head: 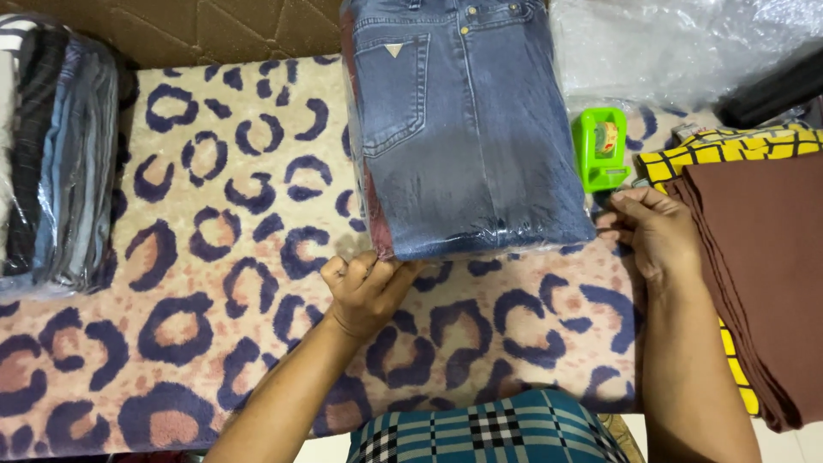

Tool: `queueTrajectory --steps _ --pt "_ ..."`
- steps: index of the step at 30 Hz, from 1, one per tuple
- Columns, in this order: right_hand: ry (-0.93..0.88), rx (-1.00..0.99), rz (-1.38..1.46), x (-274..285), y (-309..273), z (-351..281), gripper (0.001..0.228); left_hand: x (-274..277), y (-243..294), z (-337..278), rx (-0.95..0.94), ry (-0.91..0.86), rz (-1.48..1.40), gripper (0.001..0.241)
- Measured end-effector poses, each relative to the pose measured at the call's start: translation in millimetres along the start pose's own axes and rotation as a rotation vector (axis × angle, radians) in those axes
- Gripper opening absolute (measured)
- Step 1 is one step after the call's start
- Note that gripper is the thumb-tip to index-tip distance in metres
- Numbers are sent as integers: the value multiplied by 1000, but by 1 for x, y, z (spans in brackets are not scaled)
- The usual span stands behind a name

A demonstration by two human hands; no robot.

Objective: The person wraps a pair of folded blue jeans in clear plastic wrap using a green tape dispenser. They smooth the plastic over the jeans, tear off the wrap, and fold the edges to seal the package. The person then lifts the wrapped jeans and places them on top of a stack of other packaged clothing items.

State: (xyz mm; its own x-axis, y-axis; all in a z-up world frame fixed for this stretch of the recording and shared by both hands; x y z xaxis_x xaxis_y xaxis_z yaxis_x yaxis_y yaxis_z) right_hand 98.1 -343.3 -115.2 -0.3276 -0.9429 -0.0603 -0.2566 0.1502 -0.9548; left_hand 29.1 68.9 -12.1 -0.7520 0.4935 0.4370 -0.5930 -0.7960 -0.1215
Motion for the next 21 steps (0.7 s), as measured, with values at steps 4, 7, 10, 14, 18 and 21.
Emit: queueTrajectory --steps 4,7,10,14,18,21 --pt "94 83 -66 -4 -6 -3 10 -3 0 -5 2 4 10 16" --pt "109 114 -90 -4 -6 -1 13 -5 -1 -7 0 5 21 18" --pt "97 120 -73 0 -1 4 13 -4 -1 -5 -3 4 23 16" --pt "98 118 -36 0 -2 5 15 -4 -1 -7 -4 11 11 14" --pt "99 150 -48 -1 -3 6 20 0 1 -1 -4 -7 24 17" --pt "76 164 -49 -1 -1 9 20 0 1 -2 -6 -18 62 28"
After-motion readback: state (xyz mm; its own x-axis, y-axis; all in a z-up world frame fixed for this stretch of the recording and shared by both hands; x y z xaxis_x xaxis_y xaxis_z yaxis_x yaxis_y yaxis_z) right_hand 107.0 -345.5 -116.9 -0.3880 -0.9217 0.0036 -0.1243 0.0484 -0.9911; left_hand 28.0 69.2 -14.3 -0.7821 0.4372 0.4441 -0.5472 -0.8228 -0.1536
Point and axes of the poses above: each hand's wrist, its own z-axis towards the middle knuckle, its own x-axis out of the back of the hand, y = z × x, the point moved 5 cm from there along z, towards the middle knuckle, and after that the axes turned 4 degrees about -z, right-handed, at the moved point
